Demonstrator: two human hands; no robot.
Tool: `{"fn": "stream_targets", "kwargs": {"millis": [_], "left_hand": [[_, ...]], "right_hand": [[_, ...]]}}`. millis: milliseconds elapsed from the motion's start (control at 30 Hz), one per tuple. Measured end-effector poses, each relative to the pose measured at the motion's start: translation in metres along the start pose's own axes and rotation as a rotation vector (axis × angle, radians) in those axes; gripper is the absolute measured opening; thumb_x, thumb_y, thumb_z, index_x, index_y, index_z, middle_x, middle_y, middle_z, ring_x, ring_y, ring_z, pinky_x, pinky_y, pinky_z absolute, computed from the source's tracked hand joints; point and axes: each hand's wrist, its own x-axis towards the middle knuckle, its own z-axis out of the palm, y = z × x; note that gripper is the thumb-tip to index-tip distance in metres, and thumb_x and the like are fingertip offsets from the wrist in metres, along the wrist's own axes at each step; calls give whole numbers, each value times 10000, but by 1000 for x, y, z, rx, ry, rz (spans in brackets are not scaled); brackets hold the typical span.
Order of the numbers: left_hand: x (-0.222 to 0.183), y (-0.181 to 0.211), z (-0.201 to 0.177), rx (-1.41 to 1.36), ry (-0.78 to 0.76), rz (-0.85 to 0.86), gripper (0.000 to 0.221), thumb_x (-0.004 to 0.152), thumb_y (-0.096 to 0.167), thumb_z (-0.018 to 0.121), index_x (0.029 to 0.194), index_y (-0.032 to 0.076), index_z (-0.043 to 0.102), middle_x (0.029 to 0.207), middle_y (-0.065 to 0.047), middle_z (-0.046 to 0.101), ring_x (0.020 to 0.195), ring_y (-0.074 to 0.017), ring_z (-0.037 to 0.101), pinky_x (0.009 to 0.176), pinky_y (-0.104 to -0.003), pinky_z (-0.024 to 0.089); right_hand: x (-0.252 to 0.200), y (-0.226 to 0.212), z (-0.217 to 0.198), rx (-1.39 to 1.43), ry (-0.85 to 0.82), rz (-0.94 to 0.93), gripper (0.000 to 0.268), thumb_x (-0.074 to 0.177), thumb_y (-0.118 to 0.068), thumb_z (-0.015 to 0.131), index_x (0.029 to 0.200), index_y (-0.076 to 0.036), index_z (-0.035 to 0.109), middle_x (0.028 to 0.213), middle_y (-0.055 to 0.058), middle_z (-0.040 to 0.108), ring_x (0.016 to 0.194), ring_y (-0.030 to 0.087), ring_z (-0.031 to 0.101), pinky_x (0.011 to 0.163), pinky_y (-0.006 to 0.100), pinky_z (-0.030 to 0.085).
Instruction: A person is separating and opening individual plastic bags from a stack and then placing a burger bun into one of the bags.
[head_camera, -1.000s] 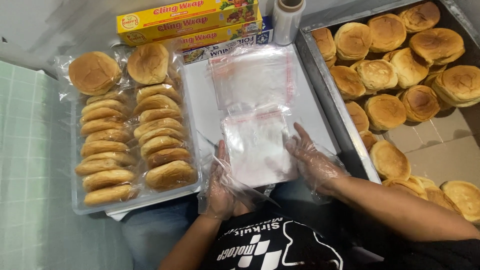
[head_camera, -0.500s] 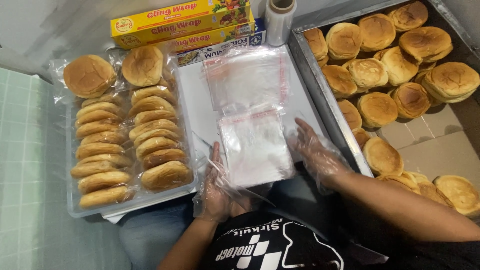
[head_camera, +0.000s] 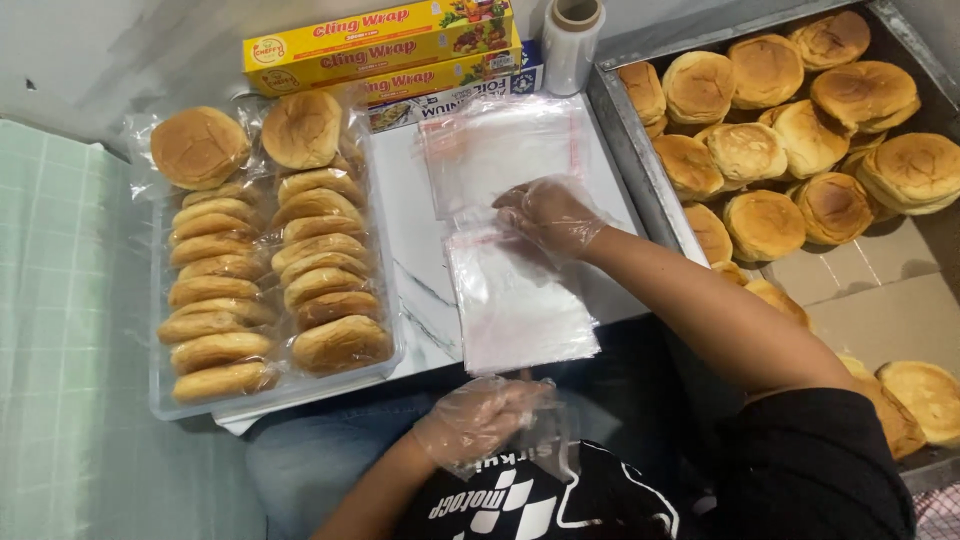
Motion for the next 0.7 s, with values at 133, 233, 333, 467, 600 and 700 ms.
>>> {"fn": "stream_targets", "kwargs": {"millis": [133, 233, 333, 467, 600, 700], "left_hand": [[15, 19, 30, 1563, 288, -136, 351, 1015, 423, 375, 1269, 219, 504, 1586, -106, 437, 1353, -359, 502, 1087, -489, 386], [31, 5, 16, 776, 304, -39, 373, 1064, 411, 423, 814, 156, 530, 1086, -54, 402, 846, -238, 460, 686, -332, 356], [35, -3, 11, 70, 421, -14, 305, 1092, 273, 523, 841, 117, 597, 600, 4, 466, 432, -88, 421, 401, -189, 362], [24, 13, 14, 1661, 273, 174, 38, 978, 190, 466, 948, 169, 477, 880, -32, 621, 774, -246, 606, 758, -421, 465], [31, 12, 27, 20, 479, 42, 419, 1065, 269, 595, 674, 130, 539, 643, -18, 533, 552, -130, 571, 553, -227, 498], [32, -4, -24, 1066, 382, -186, 352, 1074, 147, 429, 754, 206, 562, 659, 63, 505, 574, -75, 451, 599, -241, 379]], "right_hand": [[12, 32, 19, -442, -82, -41, 417, 996, -403, 552, 1357, -214, 642, 1005, 53, 625, 733, 165, 586, 588, 261, 477], [10, 37, 23, -430, -128, -43, 451, 999, -458, 546, 1369, -221, 646, 916, 45, 665, 696, 152, 585, 577, 262, 447], [13, 37, 25, -337, -80, -43, 346, 1038, -323, 543, 1326, -191, 684, 1253, 76, 711, 964, 182, 695, 745, 256, 562], [10, 47, 32, -300, -28, -167, 362, 930, -285, 731, 1248, -112, 726, 1255, 117, 712, 891, 198, 744, 723, 272, 616], [-1, 20, 25, 28, 55, -52, 245, 892, -134, 768, 1123, -53, 755, 1169, 131, 752, 983, 178, 762, 782, 234, 659], [-24, -11, 5, 976, 325, 101, 218, 954, -259, 623, 1087, -108, 707, 1376, 121, 646, 1334, 267, 582, 1121, 347, 544]]}}
